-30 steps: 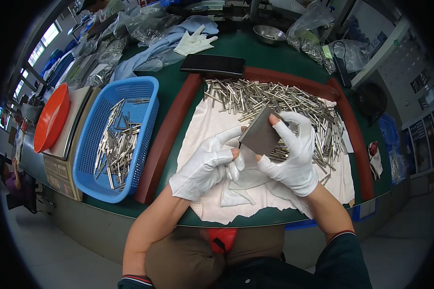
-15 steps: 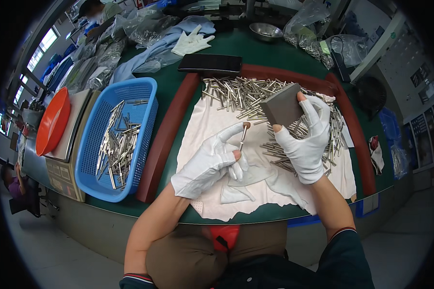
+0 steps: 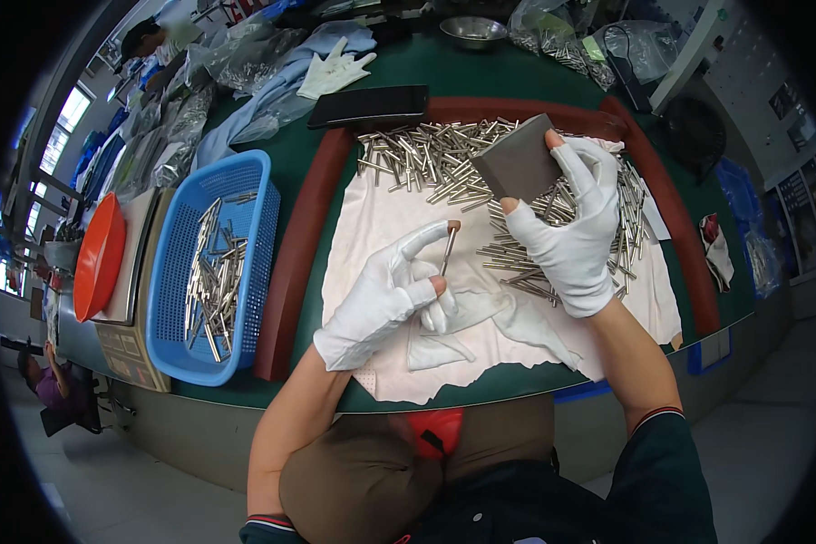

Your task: Inspecting, polishing, and cleaning small metal pins at a factory workbench.

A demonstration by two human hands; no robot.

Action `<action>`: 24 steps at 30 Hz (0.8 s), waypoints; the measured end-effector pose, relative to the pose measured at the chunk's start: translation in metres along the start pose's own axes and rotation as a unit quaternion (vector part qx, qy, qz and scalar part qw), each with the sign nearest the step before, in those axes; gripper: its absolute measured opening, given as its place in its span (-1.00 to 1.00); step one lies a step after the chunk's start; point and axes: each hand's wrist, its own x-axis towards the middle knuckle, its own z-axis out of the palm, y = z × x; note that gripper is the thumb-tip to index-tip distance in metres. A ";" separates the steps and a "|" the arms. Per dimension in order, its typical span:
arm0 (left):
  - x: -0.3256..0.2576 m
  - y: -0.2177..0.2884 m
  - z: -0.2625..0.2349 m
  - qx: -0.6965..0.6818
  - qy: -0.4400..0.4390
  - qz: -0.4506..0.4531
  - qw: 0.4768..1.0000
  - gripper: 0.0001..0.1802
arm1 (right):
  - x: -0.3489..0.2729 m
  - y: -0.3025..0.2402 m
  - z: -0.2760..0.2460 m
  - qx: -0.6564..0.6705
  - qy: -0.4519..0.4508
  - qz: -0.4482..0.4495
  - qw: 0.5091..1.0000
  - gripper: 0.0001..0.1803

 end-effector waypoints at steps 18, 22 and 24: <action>-0.016 0.017 0.053 0.791 -0.123 0.048 0.597 -0.14 | 0.001 0.016 -0.004 -0.052 0.017 0.013 0.998 -0.24; -0.020 0.015 0.046 0.759 -0.113 0.051 0.639 -0.13 | 0.003 0.015 -0.002 -0.053 0.021 0.010 0.998 -0.24; -0.025 0.026 0.046 0.784 -0.106 0.025 0.611 -0.14 | 0.007 0.013 -0.004 -0.050 0.030 0.016 0.998 -0.25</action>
